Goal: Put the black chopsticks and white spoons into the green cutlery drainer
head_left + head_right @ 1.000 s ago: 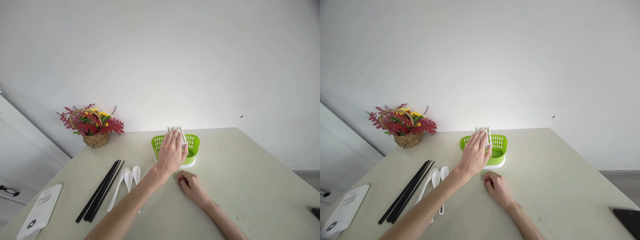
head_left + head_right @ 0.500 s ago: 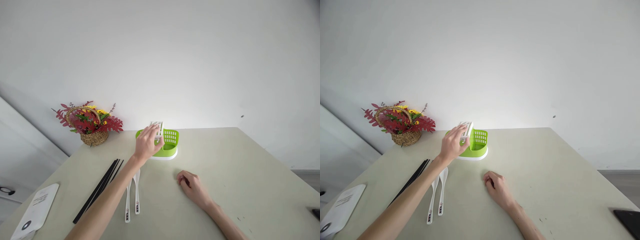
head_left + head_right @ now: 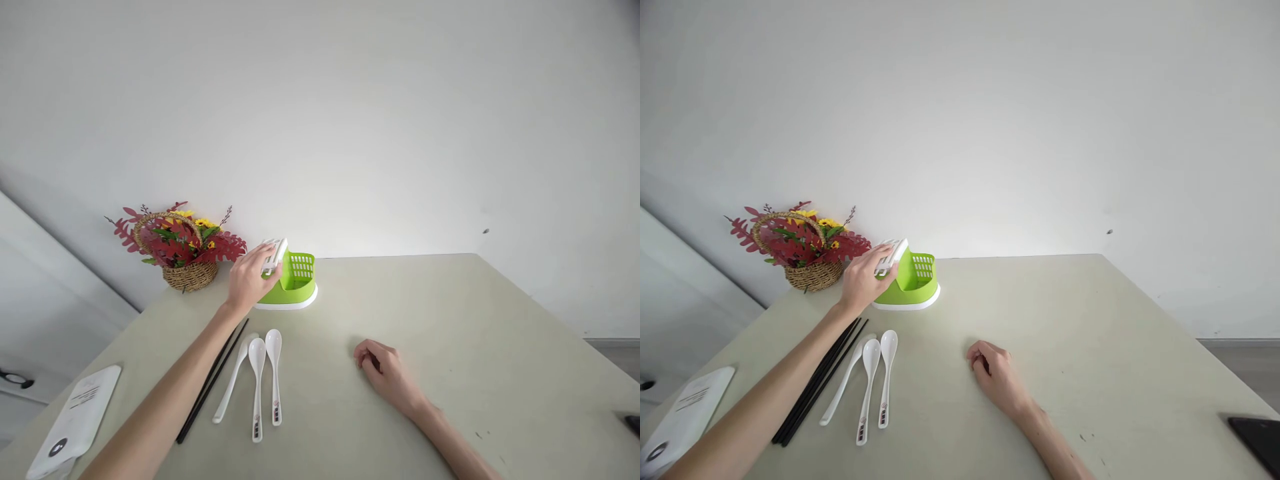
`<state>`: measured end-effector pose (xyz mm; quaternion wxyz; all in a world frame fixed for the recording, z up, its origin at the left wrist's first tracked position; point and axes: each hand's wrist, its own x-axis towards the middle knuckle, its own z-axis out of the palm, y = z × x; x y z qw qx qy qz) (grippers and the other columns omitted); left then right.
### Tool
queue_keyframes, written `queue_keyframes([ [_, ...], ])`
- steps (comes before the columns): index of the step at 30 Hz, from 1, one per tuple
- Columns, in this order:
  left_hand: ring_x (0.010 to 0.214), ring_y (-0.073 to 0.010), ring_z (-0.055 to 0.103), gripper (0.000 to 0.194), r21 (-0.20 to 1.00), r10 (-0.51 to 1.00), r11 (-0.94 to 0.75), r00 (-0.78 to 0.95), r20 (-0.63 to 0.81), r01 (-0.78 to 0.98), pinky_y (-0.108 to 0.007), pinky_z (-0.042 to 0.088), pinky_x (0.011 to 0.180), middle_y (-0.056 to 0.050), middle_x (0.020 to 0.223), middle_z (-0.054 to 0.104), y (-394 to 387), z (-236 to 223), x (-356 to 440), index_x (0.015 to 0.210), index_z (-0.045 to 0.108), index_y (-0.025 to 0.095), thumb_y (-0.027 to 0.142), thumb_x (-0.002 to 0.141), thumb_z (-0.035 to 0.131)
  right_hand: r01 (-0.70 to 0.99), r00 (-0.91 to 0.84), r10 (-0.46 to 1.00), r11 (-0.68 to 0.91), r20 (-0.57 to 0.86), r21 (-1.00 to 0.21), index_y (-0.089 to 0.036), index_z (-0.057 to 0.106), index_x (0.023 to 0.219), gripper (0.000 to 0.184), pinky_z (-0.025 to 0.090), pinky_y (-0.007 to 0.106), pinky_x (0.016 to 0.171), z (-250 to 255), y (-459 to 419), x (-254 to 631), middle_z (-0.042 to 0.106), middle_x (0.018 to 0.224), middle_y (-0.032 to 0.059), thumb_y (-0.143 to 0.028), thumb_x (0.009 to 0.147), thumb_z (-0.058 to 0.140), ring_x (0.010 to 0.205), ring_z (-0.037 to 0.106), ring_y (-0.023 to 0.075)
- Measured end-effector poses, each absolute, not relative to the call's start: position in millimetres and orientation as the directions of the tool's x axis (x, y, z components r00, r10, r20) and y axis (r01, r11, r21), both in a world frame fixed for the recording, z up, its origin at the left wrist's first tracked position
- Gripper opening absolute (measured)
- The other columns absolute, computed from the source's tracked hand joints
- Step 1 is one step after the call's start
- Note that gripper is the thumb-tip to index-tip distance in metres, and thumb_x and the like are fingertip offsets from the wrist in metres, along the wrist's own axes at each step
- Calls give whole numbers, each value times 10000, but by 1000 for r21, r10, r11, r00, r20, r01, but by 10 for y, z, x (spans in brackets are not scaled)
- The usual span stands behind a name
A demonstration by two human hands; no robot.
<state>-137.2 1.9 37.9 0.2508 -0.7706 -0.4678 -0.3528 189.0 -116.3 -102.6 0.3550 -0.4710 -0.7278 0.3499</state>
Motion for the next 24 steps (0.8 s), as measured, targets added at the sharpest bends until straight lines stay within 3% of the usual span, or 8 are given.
queue_keyframes([
  [13,1302,-268,639,329,-5,603,-363,238,761,932,-414,476,1099,-71,1352,715,-34,439,-1763,1231,690,222,366,945,613,437,-310,931,322,195,-840,-239,619,866,197,360,272,598,-1024,-1166,1887,679,781,-9,-167,893,437,618,505,154],
  [24,1288,-250,649,356,34,626,-428,269,732,903,-385,475,1115,-74,1350,715,-128,514,-1938,1247,683,213,394,949,610,430,-316,928,326,198,-842,-239,612,872,194,367,273,608,-1061,-1153,1885,671,779,-9,-167,893,434,631,518,160],
])
